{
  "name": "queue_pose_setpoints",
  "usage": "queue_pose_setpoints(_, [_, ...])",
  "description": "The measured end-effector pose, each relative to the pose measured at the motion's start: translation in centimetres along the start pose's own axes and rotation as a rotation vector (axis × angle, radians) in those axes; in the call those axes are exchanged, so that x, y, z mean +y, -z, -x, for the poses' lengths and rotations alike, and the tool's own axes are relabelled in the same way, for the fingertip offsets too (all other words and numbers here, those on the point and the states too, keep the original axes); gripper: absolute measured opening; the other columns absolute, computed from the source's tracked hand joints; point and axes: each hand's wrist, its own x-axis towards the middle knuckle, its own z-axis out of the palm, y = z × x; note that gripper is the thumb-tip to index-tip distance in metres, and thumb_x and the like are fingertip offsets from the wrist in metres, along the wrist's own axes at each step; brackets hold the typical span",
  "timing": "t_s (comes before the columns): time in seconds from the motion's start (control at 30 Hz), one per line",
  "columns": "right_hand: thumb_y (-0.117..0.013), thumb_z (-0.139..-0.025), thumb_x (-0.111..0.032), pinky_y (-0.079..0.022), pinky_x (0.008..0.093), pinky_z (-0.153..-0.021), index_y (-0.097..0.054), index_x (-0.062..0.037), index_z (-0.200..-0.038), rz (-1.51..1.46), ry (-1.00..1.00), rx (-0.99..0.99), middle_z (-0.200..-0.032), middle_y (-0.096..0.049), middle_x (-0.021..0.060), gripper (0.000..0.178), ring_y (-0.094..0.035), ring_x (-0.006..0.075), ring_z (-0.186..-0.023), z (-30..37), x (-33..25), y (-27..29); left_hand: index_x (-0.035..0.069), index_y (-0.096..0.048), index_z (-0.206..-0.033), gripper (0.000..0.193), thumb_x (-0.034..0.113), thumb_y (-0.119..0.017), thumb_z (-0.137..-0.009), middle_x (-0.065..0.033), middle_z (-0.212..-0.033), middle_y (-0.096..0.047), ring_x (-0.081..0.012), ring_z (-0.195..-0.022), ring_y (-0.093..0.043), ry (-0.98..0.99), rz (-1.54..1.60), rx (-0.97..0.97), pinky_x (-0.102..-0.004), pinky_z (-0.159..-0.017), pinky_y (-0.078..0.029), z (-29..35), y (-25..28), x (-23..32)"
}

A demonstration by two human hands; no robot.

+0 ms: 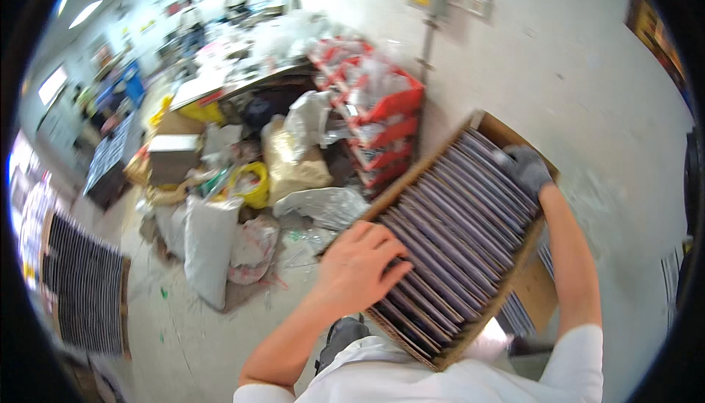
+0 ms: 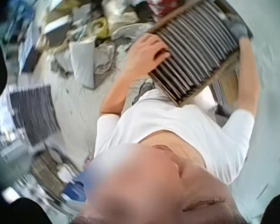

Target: The person assembles a cardboard box and packs multiple flat packaged items into it. They arrange the items vertically, add cardboard dividers, and continue filling the box with more packages.

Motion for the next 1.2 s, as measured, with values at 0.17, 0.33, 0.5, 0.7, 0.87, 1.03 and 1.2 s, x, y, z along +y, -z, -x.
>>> queue_pose_setpoints(0.17, [-0.033, -0.09, -0.074, -0.043, 0.0404, -0.096, -0.064, -0.0036, -0.116, -0.389, -0.188, -0.285, -0.113, -0.066, 0.0172, 0.081, -0.06, 0.0279, -0.106, -1.3, 3.2, 0.8, 0.01, -0.067, -0.088, 0.015, 0.019, -0.073, -0.078, -0.0049, -0.092, -0.061, -0.0264, -0.093, -0.056, -0.011, -0.003, -0.04, -0.0373, -0.081, -0.048, -1.0, 0.5, 1.2])
queue_pose_setpoints(0.33, [-0.033, -0.087, -0.077, -0.043, 0.0389, -0.099, -0.057, -0.0059, -0.129, -0.654, -0.399, -0.542, -0.122, -0.063, 0.0161, 0.086, -0.059, 0.026, -0.11, -0.5, 0.6, 3.0, 0.008, -0.068, -0.086, 0.014, 0.015, -0.074, -0.076, -0.0054, -0.09, -0.061, -0.0264, -0.089, -0.057, 0.028, -0.017, -0.015, -0.0366, -0.076, -0.048, -0.4, 0.9, 1.3])
queue_pose_setpoints(0.5, [-0.032, -0.087, -0.077, -0.043, 0.0393, -0.099, -0.056, -0.0067, -0.131, -0.631, -0.419, -0.562, -0.123, -0.062, 0.0162, 0.086, -0.059, 0.027, -0.111, -0.5, 1.9, 2.4, 0.008, -0.069, -0.086, 0.012, 0.012, -0.073, -0.075, -0.0059, -0.088, -0.061, -0.0271, -0.087, -0.057, 0.053, -0.006, -0.009, -0.0368, -0.075, -0.048, -0.6, 0.6, 1.7])
queue_pose_setpoints(0.7, [-0.031, -0.087, -0.077, -0.043, 0.0398, -0.1, -0.055, -0.0077, -0.132, -0.597, -0.415, -0.56, -0.124, -0.061, 0.0164, 0.086, -0.059, 0.0283, -0.111, -1.0, 2.4, 1.8, 0.008, -0.07, -0.086, 0.011, 0.011, -0.072, -0.075, -0.0061, -0.088, -0.062, -0.0272, -0.087, -0.057, 0.078, -0.028, 0.013, -0.0372, -0.076, -0.047, -0.8, 0.3, 2.0])
queue_pose_setpoints(0.87, [-0.03, -0.087, -0.077, -0.043, 0.0402, -0.1, -0.055, -0.0085, -0.134, -0.534, -0.398, -0.545, -0.126, -0.061, 0.0165, 0.086, -0.059, 0.0294, -0.111, -1.3, 2.5, 1.1, 0.009, -0.071, -0.087, 0.01, 0.013, -0.072, -0.078, -0.0051, -0.088, -0.065, -0.0257, -0.087, -0.06, 0.067, -0.038, 0.044, -0.0354, -0.076, -0.049, -0.3, 0.5, 1.3])
queue_pose_setpoints(1.03, [-0.029, -0.088, -0.077, -0.043, 0.0406, -0.101, -0.054, -0.0094, -0.135, -0.468, -0.421, -0.499, -0.127, -0.06, 0.0166, 0.086, -0.059, 0.0305, -0.112, -1.4, 2.8, 0.6, 0.012, -0.071, -0.09, 0.011, 0.018, -0.071, -0.081, -0.0032, -0.092, -0.064, -0.0243, -0.09, -0.06, 0.027, -0.03, 0.063, -0.0355, -0.077, -0.051, 0.6, 0.7, 0.6])
queue_pose_setpoints(1.2, [-0.037, -0.087, -0.076, -0.04, 0.0373, -0.103, -0.052, -0.0092, -0.137, -0.608, -0.364, -0.403, -0.138, -0.053, 0.0142, 0.085, -0.051, 0.0234, -0.124, -2.6, 7.3, -2.2, 0.011, -0.068, -0.087, 0.012, 0.023, -0.067, -0.085, -0.0016, -0.09, -0.061, -0.022, -0.09, -0.058, 0.022, -0.02, 0.069, -0.0326, -0.081, -0.05, 0.7, 0.6, 0.7])
